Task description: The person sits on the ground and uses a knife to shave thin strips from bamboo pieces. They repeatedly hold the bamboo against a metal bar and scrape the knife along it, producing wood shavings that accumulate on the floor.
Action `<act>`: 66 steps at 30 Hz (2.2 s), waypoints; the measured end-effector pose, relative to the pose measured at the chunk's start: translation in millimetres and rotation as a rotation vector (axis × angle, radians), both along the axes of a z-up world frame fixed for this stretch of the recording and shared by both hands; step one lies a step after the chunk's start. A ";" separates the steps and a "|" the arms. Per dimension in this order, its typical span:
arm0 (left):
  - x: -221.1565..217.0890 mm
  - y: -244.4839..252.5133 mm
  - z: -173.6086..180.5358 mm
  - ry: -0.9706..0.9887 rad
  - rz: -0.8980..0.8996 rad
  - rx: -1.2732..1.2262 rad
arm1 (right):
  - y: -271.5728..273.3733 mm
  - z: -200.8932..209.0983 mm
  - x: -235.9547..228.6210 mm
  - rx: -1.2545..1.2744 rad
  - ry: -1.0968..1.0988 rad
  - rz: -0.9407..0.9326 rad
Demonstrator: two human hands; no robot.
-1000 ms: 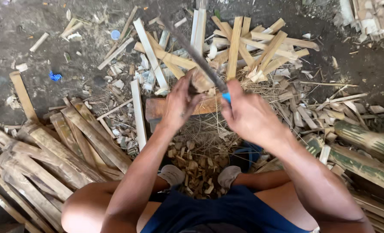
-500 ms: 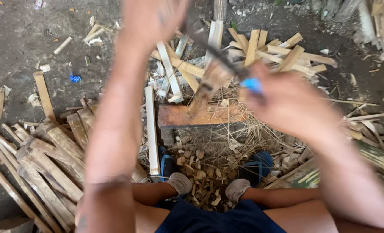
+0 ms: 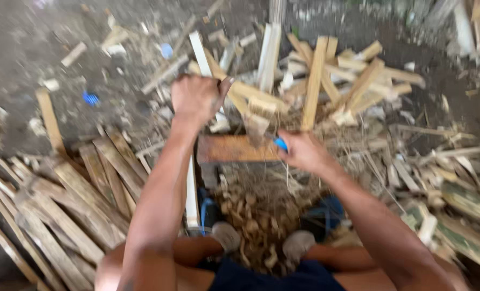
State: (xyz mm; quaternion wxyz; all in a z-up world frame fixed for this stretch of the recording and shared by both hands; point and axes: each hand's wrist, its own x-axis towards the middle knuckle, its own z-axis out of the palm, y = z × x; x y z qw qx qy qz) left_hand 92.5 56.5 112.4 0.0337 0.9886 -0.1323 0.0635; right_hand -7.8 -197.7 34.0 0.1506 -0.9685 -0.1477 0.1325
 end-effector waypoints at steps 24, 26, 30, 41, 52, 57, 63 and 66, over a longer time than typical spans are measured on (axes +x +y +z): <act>79.7 -13.0 -141.3 -0.344 -0.110 -0.128 | -45.8 -191.9 42.7 0.276 -0.259 0.035; 74.0 -32.6 -177.6 0.013 -0.142 0.030 | -20.7 -240.7 41.8 0.338 -0.545 0.136; 86.9 -75.5 -201.9 0.425 -0.192 -0.991 | -4.1 -276.9 56.7 0.387 0.171 -0.428; 22.8 -10.4 -68.5 -0.705 -0.426 -0.996 | 86.2 -256.9 -14.1 1.116 0.592 -0.697; 52.1 104.8 -104.6 -0.853 -0.292 -1.108 | 127.4 -284.4 -21.8 1.913 1.087 -0.558; 34.8 48.8 -79.8 -0.754 -0.507 -0.711 | 80.4 -191.3 -1.8 0.752 0.471 -0.577; 19.2 -38.1 -47.6 -0.776 -0.512 -0.417 | 48.5 -104.8 18.3 0.553 -0.026 -0.286; 12.2 -56.0 -48.8 -0.797 -0.471 -0.433 | 52.8 -134.9 19.0 0.652 -0.149 -0.344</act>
